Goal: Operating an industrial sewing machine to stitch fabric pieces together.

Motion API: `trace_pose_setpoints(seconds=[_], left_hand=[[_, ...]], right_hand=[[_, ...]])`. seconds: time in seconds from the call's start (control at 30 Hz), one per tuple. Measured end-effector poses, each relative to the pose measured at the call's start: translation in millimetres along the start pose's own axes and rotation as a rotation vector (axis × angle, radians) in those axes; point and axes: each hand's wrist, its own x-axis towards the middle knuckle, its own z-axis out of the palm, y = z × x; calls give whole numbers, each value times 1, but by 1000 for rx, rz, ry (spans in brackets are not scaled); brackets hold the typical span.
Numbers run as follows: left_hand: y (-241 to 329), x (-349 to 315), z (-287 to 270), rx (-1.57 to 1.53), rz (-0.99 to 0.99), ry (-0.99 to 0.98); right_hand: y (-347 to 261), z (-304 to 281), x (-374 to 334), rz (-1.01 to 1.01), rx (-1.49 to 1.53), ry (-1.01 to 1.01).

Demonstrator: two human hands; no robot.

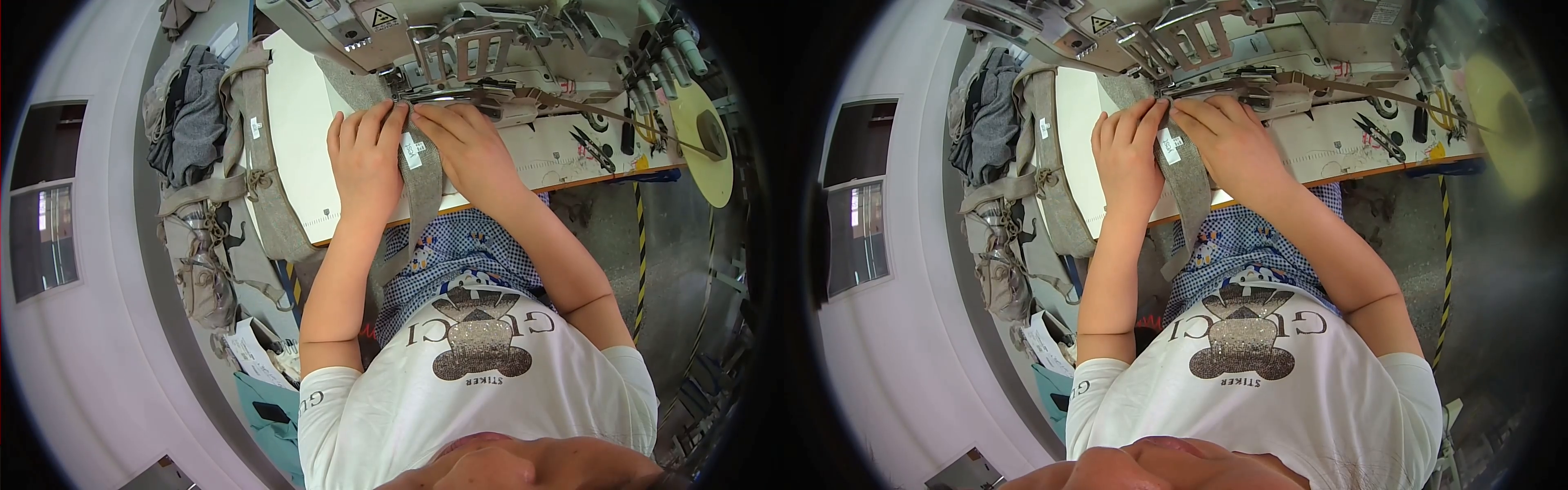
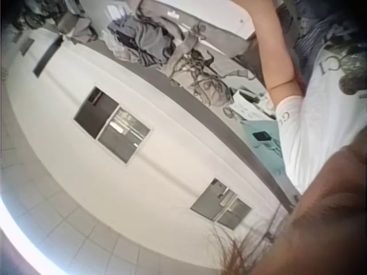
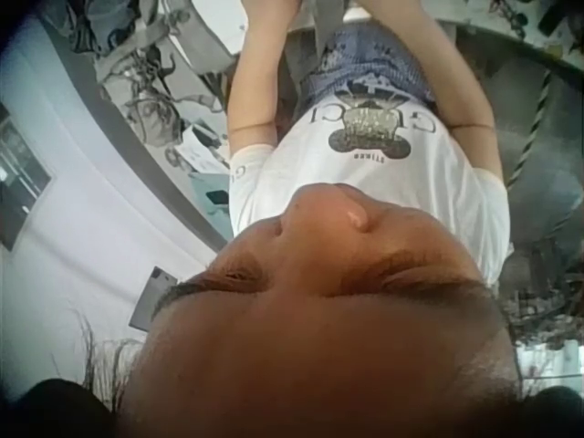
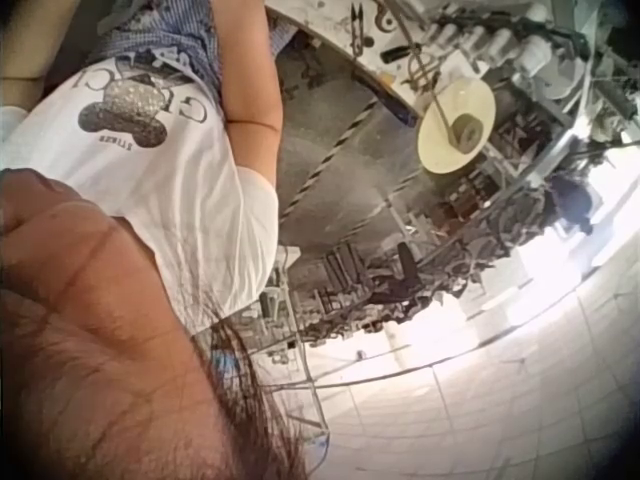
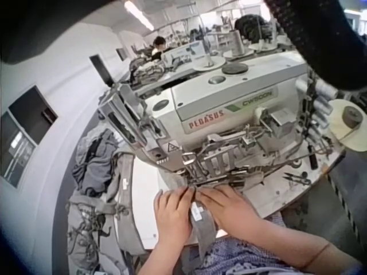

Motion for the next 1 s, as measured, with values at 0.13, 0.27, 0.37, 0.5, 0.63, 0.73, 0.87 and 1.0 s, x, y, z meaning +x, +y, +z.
trace_pose_setpoints(seconds=[0.13,0.27,0.37,0.5,0.63,0.73,0.87,1.0], left_hand=[[2,0,0,-20,-7,19],[3,-2,3,-21,-23,49],[-4,-10,9,-107,25,133],[-5,-14,9,-97,45,133],[-3,-10,5,-69,49,109],[-2,-10,4,-62,39,98],[0,-9,3,-46,25,86],[1,-9,3,-39,12,84]], right_hand=[[0,0,0,-2,-4,5],[1,0,-1,-4,-3,4],[1,-1,-1,-4,-2,-2],[0,0,-1,-15,-11,-2],[0,-3,0,-10,-3,0],[0,-2,0,-12,-7,-1],[0,-2,-1,-9,-7,-6],[0,-3,-1,-10,-8,-9]])
